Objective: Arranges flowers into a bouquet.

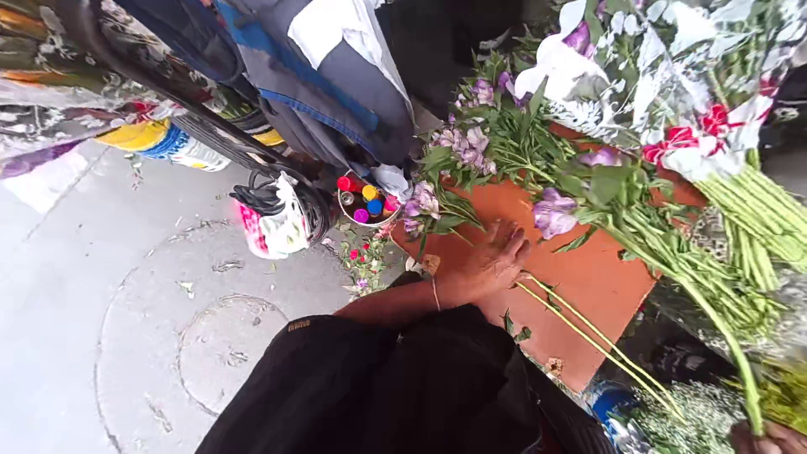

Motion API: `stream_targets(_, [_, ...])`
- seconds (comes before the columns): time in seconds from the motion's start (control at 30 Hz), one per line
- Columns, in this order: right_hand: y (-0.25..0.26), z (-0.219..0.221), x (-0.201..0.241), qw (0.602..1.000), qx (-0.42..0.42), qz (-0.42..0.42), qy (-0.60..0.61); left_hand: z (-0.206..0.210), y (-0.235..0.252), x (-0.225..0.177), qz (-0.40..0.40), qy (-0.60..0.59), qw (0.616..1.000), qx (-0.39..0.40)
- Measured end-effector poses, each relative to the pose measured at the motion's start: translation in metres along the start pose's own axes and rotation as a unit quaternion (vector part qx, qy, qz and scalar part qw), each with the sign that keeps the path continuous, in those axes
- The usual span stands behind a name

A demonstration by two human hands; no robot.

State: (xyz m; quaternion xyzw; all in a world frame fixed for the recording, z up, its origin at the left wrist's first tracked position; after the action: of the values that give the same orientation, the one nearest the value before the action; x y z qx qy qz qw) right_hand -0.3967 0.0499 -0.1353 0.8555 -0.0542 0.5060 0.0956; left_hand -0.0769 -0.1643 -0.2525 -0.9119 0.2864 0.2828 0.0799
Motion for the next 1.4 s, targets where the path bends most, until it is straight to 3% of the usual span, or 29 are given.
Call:
stream_targets(0.13, [0.05,0.043,-0.005,0.997,0.076,-0.01,-0.004,0.018,-0.025,0.031,-0.085,0.027,0.994,0.059])
stream_targets(0.3, [0.106,0.111,-0.002,0.993,0.109,-0.05,0.008,0.027,-0.044,0.036,-0.056,0.05,0.997,-0.026])
stream_targets(0.43, [0.105,0.14,-0.054,0.991,0.135,-0.015,-0.003,0.033,-0.047,0.04,-0.039,0.042,0.996,-0.065])
stream_targets(0.53, [0.087,0.14,-0.081,0.979,0.143,-0.065,-0.13,0.034,-0.047,0.041,-0.037,0.033,0.996,-0.068])
stream_targets(0.63, [0.078,0.149,-0.074,0.951,0.118,-0.126,-0.256,0.031,-0.048,0.04,-0.035,0.013,0.997,-0.062])
stream_targets(0.8, [0.07,0.162,-0.063,0.906,0.075,-0.175,-0.378,0.009,-0.056,0.032,-0.026,0.011,0.956,-0.293])
stream_targets(0.83, [0.07,0.165,-0.061,0.896,0.073,-0.189,-0.396,0.007,-0.054,0.03,-0.023,0.006,0.956,-0.291])
stream_targets(0.97, [0.066,0.169,-0.062,0.884,0.055,-0.208,-0.415,0.023,-0.041,0.031,-0.039,-0.007,0.987,-0.155])
stream_targets(1.17, [0.081,0.162,-0.058,0.899,0.095,-0.212,-0.371,0.033,-0.043,0.037,-0.066,0.025,0.994,-0.087])
stream_targets(1.3, [0.161,0.15,-0.044,0.885,0.069,-0.246,-0.39,0.033,-0.041,0.037,-0.064,0.06,0.992,-0.091])
stream_targets(1.4, [0.226,0.165,-0.048,0.876,0.072,-0.263,-0.398,0.033,-0.04,0.036,-0.068,0.085,0.991,-0.076])
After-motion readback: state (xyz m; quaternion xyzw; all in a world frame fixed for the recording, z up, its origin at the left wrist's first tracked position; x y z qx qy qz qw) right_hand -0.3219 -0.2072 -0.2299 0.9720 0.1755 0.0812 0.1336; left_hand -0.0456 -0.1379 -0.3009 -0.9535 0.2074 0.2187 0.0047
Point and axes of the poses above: each hand's wrist, its own y-axis towards the middle knuckle, its own z-axis out of the palm, x = y × z, the point moved 4 cm from there along y, towards the middle knuckle, and after that the axes turned 7 degrees about -z, right-handed, at the moved point
